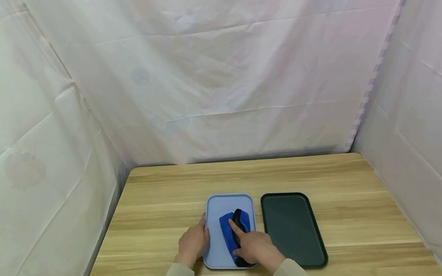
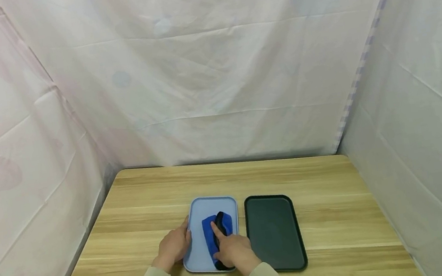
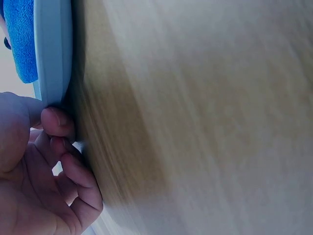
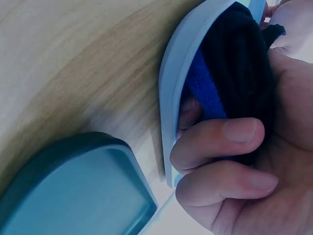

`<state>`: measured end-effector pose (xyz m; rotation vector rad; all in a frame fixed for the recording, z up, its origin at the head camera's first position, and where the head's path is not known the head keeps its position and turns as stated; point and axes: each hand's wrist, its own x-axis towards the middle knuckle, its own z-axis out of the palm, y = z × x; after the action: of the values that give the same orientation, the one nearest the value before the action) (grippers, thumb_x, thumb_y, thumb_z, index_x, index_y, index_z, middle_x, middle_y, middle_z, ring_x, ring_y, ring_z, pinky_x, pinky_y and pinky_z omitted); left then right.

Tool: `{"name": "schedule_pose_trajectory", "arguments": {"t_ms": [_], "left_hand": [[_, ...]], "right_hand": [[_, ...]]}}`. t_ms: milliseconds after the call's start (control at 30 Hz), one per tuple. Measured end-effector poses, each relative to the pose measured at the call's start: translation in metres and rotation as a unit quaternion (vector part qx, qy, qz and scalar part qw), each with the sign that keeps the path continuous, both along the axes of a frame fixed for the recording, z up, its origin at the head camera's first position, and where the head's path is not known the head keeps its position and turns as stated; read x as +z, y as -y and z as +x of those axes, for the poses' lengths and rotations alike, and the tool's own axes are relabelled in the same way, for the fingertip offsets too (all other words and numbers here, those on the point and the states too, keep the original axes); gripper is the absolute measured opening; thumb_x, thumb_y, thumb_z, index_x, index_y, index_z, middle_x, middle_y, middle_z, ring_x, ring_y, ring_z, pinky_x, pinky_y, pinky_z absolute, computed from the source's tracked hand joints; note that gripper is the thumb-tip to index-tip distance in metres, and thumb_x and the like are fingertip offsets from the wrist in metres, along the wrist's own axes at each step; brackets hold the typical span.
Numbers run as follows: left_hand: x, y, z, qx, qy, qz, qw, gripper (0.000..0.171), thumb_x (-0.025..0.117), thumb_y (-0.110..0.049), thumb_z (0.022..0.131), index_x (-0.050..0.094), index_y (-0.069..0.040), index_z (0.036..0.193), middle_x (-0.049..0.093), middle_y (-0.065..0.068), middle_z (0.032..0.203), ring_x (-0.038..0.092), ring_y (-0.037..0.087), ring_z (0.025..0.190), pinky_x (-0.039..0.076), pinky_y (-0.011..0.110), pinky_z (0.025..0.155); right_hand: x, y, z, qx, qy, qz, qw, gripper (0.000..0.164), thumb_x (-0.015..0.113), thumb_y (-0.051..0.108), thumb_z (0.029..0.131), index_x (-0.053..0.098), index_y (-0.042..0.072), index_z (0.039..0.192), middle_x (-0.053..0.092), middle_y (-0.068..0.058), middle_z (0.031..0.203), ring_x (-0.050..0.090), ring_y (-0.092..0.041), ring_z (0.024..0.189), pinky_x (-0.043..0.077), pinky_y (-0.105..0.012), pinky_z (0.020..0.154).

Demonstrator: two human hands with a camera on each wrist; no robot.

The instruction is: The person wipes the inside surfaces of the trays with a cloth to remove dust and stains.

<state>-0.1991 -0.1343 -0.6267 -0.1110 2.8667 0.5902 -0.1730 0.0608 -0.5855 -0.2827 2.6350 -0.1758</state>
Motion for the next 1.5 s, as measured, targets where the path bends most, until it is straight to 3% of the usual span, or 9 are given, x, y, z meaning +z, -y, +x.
{"name": "schedule_pose_trajectory", "arguments": {"t_ms": [167, 333, 567, 933, 1233, 1500], "left_hand": [[0.000, 0.000, 0.000, 0.000, 0.003, 0.004, 1.0000, 0.053, 0.049, -0.031, 0.099, 0.037, -0.018, 0.150, 0.070, 0.016, 0.100, 0.054, 0.020, 0.062, 0.042, 0.036, 0.052], [0.001, -0.001, 0.001, 0.004, 0.005, 0.007, 1.0000, 0.053, 0.048, -0.031, 0.100, 0.037, -0.018, 0.150, 0.069, 0.014, 0.088, 0.052, 0.019, 0.058, 0.039, 0.034, 0.049], [0.002, 0.000, 0.001, 0.000, -0.003, 0.004, 1.0000, 0.053, 0.049, -0.030, 0.100, 0.038, -0.017, 0.150, 0.068, 0.012, 0.083, 0.051, 0.019, 0.057, 0.039, 0.034, 0.049], [0.001, 0.002, 0.001, -0.003, -0.005, 0.000, 1.0000, 0.053, 0.048, -0.031, 0.100, 0.037, -0.018, 0.150, 0.069, 0.014, 0.087, 0.052, 0.019, 0.058, 0.039, 0.034, 0.049], [0.002, 0.002, 0.001, -0.008, 0.003, 0.004, 1.0000, 0.054, 0.049, -0.032, 0.099, 0.037, -0.018, 0.150, 0.070, 0.015, 0.092, 0.054, 0.019, 0.062, 0.041, 0.035, 0.051], [0.003, 0.001, 0.001, -0.009, 0.002, 0.007, 0.9999, 0.054, 0.049, -0.031, 0.100, 0.037, -0.017, 0.150, 0.070, 0.014, 0.090, 0.053, 0.019, 0.062, 0.041, 0.034, 0.051]], "right_hand": [[-0.003, -0.002, 0.000, -0.012, 0.001, -0.004, 1.000, 0.087, 0.063, 0.056, 0.086, 0.008, 0.046, 0.153, 0.059, -0.007, 0.069, 0.053, -0.021, 0.062, 0.043, -0.039, 0.057], [-0.006, -0.003, -0.001, -0.022, 0.001, -0.015, 1.000, 0.088, 0.063, 0.056, 0.086, 0.009, 0.045, 0.153, 0.060, -0.007, 0.068, 0.054, -0.023, 0.062, 0.044, -0.041, 0.060], [-0.006, -0.006, -0.004, -0.021, -0.001, -0.036, 0.999, 0.088, 0.066, 0.054, 0.085, 0.012, 0.043, 0.154, 0.069, -0.010, 0.086, 0.059, -0.023, 0.069, 0.048, -0.047, 0.067], [-0.006, -0.009, -0.009, -0.022, 0.009, -0.060, 0.998, 0.085, 0.066, 0.052, 0.086, 0.014, 0.045, 0.153, 0.070, -0.012, 0.101, 0.055, -0.021, 0.067, 0.044, -0.042, 0.060], [-0.006, -0.010, -0.018, -0.039, 0.019, -0.083, 0.996, 0.083, 0.067, 0.048, 0.086, 0.016, 0.047, 0.152, 0.067, -0.011, 0.086, 0.053, -0.023, 0.061, 0.039, -0.040, 0.053], [-0.008, -0.012, -0.027, -0.048, 0.021, -0.088, 0.995, 0.081, 0.067, 0.047, 0.086, 0.017, 0.049, 0.151, 0.068, -0.016, 0.106, 0.053, -0.024, 0.062, 0.037, -0.039, 0.052]]}}
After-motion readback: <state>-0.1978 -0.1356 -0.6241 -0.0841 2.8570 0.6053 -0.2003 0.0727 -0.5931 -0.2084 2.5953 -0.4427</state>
